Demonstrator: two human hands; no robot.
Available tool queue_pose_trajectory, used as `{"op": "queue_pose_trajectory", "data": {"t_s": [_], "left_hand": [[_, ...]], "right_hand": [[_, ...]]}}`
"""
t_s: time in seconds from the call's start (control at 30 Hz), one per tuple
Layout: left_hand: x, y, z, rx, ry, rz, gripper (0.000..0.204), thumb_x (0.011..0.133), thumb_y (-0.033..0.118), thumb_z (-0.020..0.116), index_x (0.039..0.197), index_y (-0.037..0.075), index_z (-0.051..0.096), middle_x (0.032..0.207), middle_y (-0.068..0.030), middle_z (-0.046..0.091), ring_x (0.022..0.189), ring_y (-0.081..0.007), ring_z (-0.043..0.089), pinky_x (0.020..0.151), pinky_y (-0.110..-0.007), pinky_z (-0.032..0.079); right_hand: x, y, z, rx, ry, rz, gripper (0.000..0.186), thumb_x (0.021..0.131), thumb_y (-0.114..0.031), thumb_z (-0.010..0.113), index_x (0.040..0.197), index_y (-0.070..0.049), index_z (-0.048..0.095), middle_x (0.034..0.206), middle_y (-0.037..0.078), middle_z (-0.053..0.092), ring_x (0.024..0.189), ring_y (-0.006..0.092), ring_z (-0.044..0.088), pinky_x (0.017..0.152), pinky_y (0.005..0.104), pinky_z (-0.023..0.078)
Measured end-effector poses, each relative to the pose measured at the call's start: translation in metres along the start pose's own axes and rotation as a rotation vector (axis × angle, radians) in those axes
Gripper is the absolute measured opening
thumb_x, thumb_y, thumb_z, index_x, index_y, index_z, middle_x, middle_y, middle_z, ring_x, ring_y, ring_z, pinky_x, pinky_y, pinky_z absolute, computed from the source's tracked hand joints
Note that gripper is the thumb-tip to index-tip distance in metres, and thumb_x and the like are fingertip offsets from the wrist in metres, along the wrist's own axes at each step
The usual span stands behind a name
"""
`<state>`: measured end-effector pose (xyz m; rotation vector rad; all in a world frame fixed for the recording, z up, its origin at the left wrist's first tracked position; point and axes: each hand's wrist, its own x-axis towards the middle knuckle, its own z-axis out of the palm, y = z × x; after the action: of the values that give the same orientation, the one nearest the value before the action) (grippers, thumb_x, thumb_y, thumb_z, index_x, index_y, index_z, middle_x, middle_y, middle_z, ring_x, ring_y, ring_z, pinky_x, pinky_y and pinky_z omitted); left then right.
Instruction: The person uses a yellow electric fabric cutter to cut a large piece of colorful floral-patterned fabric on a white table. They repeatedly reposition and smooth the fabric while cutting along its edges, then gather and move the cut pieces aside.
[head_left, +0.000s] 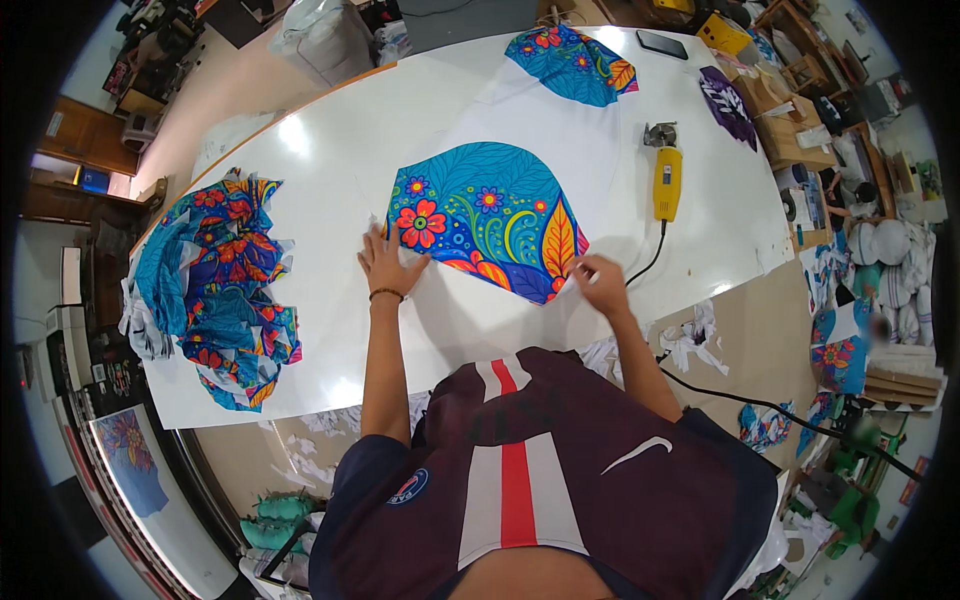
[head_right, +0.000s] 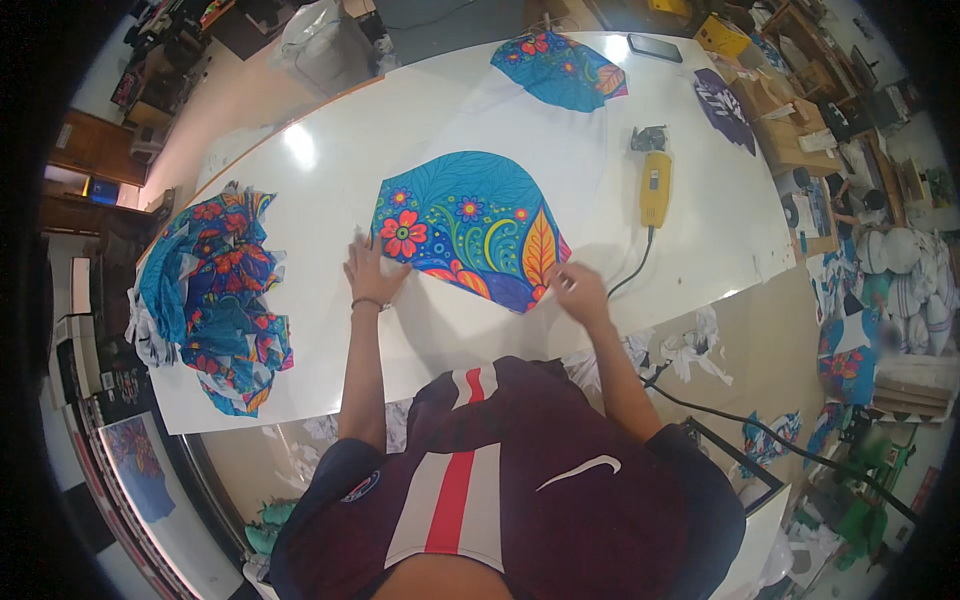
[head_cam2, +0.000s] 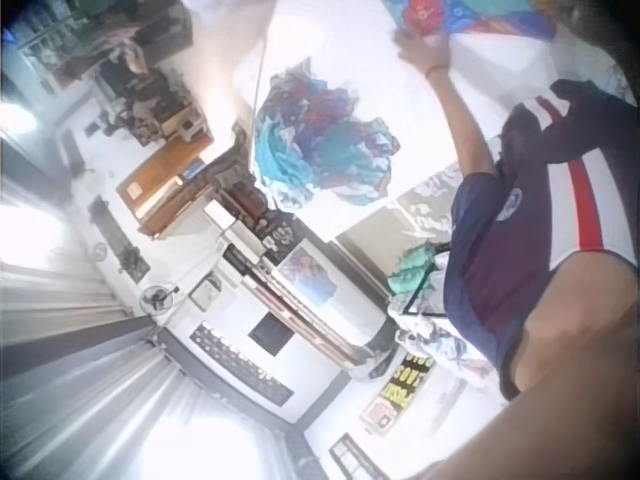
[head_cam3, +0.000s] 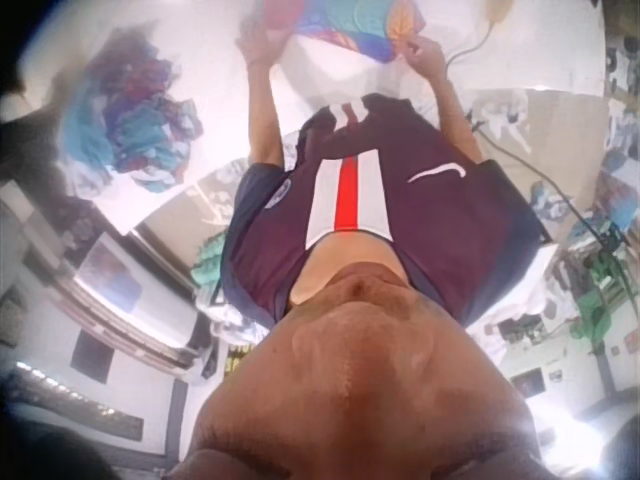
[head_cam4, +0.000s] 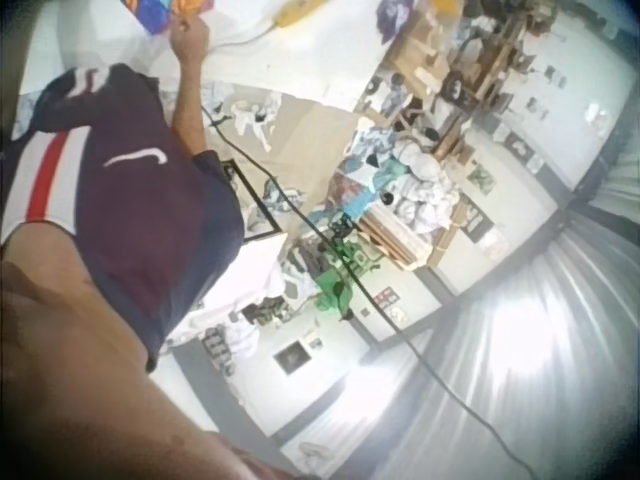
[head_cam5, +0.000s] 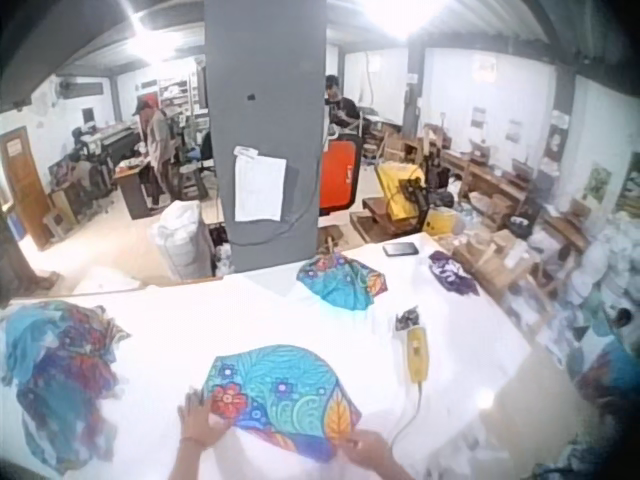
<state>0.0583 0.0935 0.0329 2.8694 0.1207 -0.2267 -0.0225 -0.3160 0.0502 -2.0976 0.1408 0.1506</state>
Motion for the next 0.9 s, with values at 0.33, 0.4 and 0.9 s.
{"op": "queue_pose_trajectory", "data": {"t_s": [0.33, 0.4, 0.9], "left_hand": [[-0.045, 0.090, 0.058, -0.395, 0.164, 0.435, 0.052, 0.085, 0.042, 0.083, 0.122, 0.008, 0.070, 0.128, -0.0166, 0.065, 0.119, -0.0373, 0.060, 0.103, -0.049, 0.047], [-0.060, 0.132, 0.052, -0.376, 0.026, 0.670, 0.049, 0.081, 0.043, 0.085, 0.115, 0.011, 0.072, 0.114, -0.0104, 0.068, 0.108, -0.0316, 0.062, 0.096, -0.046, 0.049], [-0.041, 0.174, 0.051, -0.665, -0.316, 0.667, 0.024, 0.095, 0.028, 0.071, 0.111, 0.010, 0.072, 0.092, -0.0118, 0.072, 0.086, -0.0315, 0.070, 0.080, -0.044, 0.055]], "right_hand": [[0.161, 0.075, -0.147, -0.494, 0.922, 0.369, 0.073, 0.084, -0.051, 0.079, 0.140, -0.009, 0.057, 0.120, 0.024, 0.065, 0.119, 0.0387, 0.060, 0.098, 0.0500, 0.051], [0.188, 0.120, -0.165, -0.120, 0.784, 0.373, 0.073, 0.085, -0.052, 0.079, 0.136, -0.005, 0.058, 0.119, 0.023, 0.067, 0.113, 0.0369, 0.065, 0.096, 0.0469, 0.053], [0.196, 0.120, -0.160, -0.001, 0.575, 0.433, 0.072, 0.072, -0.057, 0.088, 0.109, 0.003, 0.070, 0.099, 0.016, 0.074, 0.088, 0.0265, 0.073, 0.081, 0.0383, 0.057]]}}
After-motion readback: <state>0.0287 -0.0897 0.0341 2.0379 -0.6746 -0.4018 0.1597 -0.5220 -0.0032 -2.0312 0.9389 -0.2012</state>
